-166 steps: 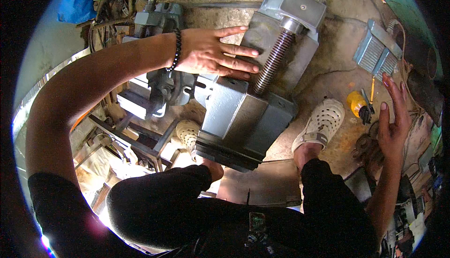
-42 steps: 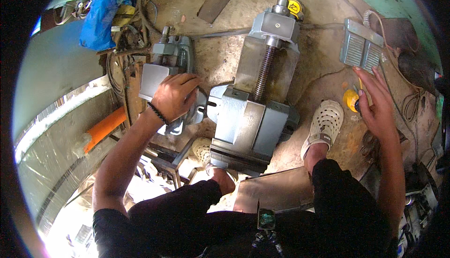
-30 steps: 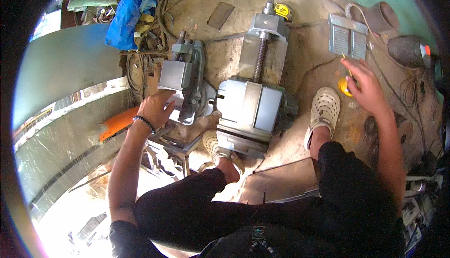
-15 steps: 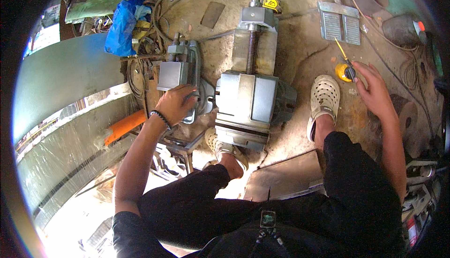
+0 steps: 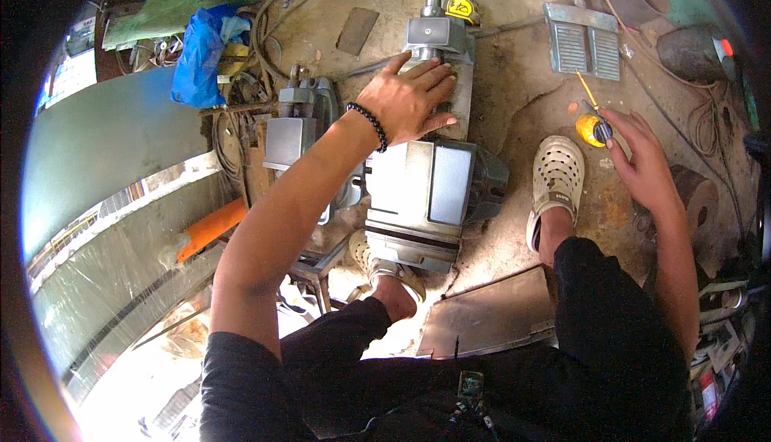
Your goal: The person lubricates the screw and jaw surfaces of a bench vise using a yellow oil can, then wipes the area with a cloth. The person handles the vise, oil can, and cloth throughout the task.
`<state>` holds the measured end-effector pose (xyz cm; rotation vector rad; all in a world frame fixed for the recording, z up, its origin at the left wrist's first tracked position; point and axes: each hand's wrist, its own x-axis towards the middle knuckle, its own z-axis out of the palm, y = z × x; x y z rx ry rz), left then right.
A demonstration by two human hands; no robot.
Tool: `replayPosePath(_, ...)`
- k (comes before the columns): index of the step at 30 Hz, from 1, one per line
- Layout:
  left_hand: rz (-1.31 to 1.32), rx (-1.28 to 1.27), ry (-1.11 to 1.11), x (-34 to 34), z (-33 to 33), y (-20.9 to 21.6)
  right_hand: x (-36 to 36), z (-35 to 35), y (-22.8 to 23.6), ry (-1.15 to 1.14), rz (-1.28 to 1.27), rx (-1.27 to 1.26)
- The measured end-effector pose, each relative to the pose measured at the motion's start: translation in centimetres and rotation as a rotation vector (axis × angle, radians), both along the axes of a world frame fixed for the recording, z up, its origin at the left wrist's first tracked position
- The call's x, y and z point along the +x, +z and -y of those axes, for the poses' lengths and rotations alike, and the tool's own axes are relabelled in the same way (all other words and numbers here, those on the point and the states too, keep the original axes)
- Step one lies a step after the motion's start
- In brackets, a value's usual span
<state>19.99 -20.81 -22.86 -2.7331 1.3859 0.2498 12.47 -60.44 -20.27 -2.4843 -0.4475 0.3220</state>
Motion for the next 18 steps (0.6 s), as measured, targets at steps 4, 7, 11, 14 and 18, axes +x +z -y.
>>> replayPosePath(4,0.029,0.023,0.036,0.3,-0.8,-0.4,0.1,0.2,-0.5,0.003,-0.017,-0.007)
replayPosePath(7,0.006,-0.043,0.105,-0.3,-1.5,-0.2,0.4,0.1,-0.6,0.003,-0.024,-0.008)
replayPosePath(11,-0.005,-0.080,0.219,-1.1,-1.5,-0.4,0.5,-0.2,-0.6,0.007,-0.024,-0.006)
replayPosePath(14,0.020,-0.122,0.134,-1.2,-0.7,-1.0,0.4,-0.2,-0.7,0.019,-0.022,-0.013)
replayPosePath(18,0.080,-0.054,0.293,-1.5,-0.4,-0.5,0.2,0.0,-0.8,0.008,-0.046,-0.007)
